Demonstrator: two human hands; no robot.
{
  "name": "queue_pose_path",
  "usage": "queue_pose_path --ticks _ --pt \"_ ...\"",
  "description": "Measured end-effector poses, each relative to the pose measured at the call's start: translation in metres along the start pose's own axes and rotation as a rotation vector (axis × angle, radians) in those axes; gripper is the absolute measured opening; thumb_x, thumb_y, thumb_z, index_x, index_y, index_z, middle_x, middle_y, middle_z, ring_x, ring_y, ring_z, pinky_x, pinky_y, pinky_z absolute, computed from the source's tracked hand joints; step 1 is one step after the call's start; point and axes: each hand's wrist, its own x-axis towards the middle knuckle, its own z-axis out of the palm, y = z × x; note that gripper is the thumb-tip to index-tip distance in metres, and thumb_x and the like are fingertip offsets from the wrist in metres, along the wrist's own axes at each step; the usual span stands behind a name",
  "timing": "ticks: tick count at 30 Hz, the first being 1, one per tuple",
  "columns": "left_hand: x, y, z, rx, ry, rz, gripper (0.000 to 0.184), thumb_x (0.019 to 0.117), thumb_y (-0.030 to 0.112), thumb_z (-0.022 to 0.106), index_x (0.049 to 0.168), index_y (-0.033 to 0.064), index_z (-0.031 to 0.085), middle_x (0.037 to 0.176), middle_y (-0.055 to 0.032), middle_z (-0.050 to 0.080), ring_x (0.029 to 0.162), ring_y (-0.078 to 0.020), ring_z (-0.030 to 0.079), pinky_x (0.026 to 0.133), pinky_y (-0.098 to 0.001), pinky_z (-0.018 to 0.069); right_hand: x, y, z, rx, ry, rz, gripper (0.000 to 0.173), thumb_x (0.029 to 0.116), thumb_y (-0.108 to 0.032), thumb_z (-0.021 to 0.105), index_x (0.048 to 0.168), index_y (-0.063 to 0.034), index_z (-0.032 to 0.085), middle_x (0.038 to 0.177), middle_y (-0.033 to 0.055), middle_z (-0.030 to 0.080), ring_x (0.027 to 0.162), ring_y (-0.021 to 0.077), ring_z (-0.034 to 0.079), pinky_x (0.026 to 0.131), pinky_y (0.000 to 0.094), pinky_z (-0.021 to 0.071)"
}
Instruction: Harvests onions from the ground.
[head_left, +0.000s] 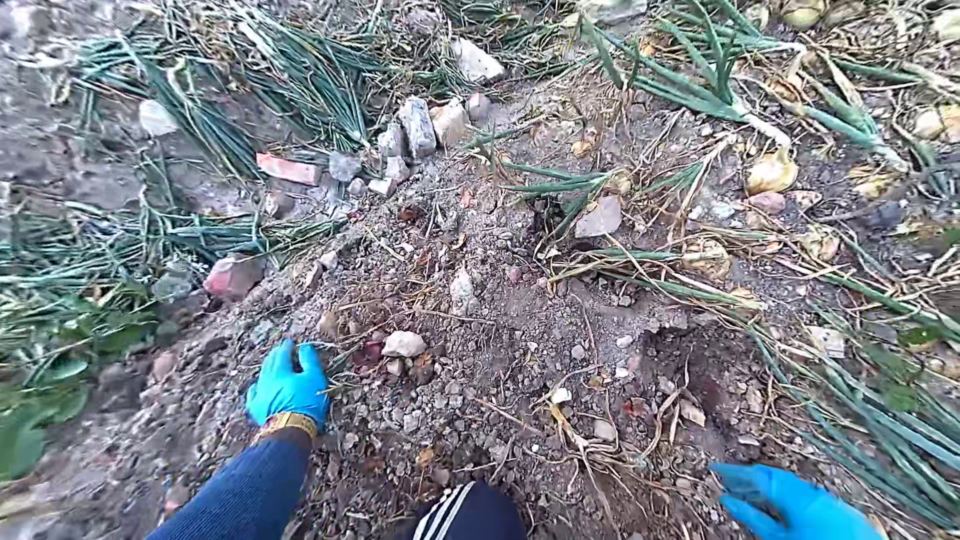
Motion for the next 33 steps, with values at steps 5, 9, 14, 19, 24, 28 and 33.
queue_pose_path --ticks 5,9,14,19,24,28,33 --pt "0.011 -0.005 0.009 0.022 0.013 0.034 0.06 0.1053 0.054 0.03 0.148 0.0208 0.056 0.155 -0.0068 0.053 0.15 -0.0269 0.041 0.122 -0.0609 0.0266 0.16 -0.152 -0.073 0.048 0.453 -0.52 0.041 0.1008 -0.06 0.052 0.129 -0.0363 0.071 0.103 -0.0164 0.074 0.101 0.0016 0.069 0.094 0.0378 0.0583" --pt "0.012 -0.007 0.006 0.013 0.017 0.062 0.06 0.104 0.053 0.031 0.147 0.0205 0.057 0.155 -0.0067 0.053 0.15 -0.0272 0.041 0.122 -0.0595 0.0263 0.279 -0.275 -0.149 0.279 0.709 -0.469 0.044 0.0971 -0.036 0.07 0.138 -0.0211 0.066 0.111 -0.0037 0.076 0.104 0.0091 0.071 0.095 0.039 0.0603" --pt "0.017 -0.016 0.015 0.025 0.053 0.099 0.064 0.1003 0.056 0.028 0.147 0.023 0.058 0.154 -0.0056 0.053 0.15 -0.0292 0.041 0.121 -0.0584 0.0279 0.422 -0.353 -0.209 0.15 0.544 -0.2 0.043 0.104 -0.048 0.057 0.131 -0.0156 0.068 0.119 0.0147 0.071 0.115 0.0344 0.067 0.099 0.0626 0.0496" --pt "0.016 -0.02 0.018 0.031 0.05 0.13 0.067 0.0976 0.057 0.029 0.148 0.0228 0.057 0.155 -0.0074 0.052 0.15 -0.0322 0.039 0.12 -0.0591 0.0288 0.39 -0.369 -0.193 0.251 0.71 -0.1 0.066 0.1097 -0.056 0.034 0.093 -0.0007 0.066 0.078 0.0182 0.064 0.078 0.0357 0.066 0.071 0.0601 0.0505" --pt "0.012 -0.023 0.017 0.027 0.012 0.122 0.071 0.096 0.059 0.029 0.149 0.0212 0.055 0.157 -0.0105 0.05 0.151 -0.0341 0.036 0.12 -0.0602 0.0258 0.376 -0.376 -0.214 0.077 0.748 0.063 0.06 0.1073 -0.055 0.043 0.097 -0.0013 0.068 0.084 0.022 0.068 0.084 0.0416 0.068 0.074 0.0656 0.0504" --pt "0.012 -0.021 0.017 0.03 0.001 0.135 0.072 0.0954 0.059 0.029 0.15 0.0205 0.054 0.157 -0.0115 0.049 0.151 -0.0357 0.036 0.12 -0.0611 0.0249 0.481 -0.402 -0.248 -0.194 0.55 0.222 0.07 0.0875 -0.067 0.066 0.121 -0.006 0.068 0.11 0.0277 0.07 0.106 0.0488 0.067 0.084 0.0734 0.0504" --pt "0.012 -0.022 0.013 0.035 -0.025 0.133 0.073 0.0942 0.06 0.029 0.151 0.0199 0.053 0.158 -0.0127 0.048 0.152 -0.0364 0.034 0.121 -0.0615 0.0237 0.547 -0.42 -0.259 -0.442 0.415 0.275 0.061 0.1006 -0.051 0.047 0.099 0.0062 0.068 0.11 0.0353 0.067 0.107 0.0534 0.066 0.078 0.0756 0.0492"
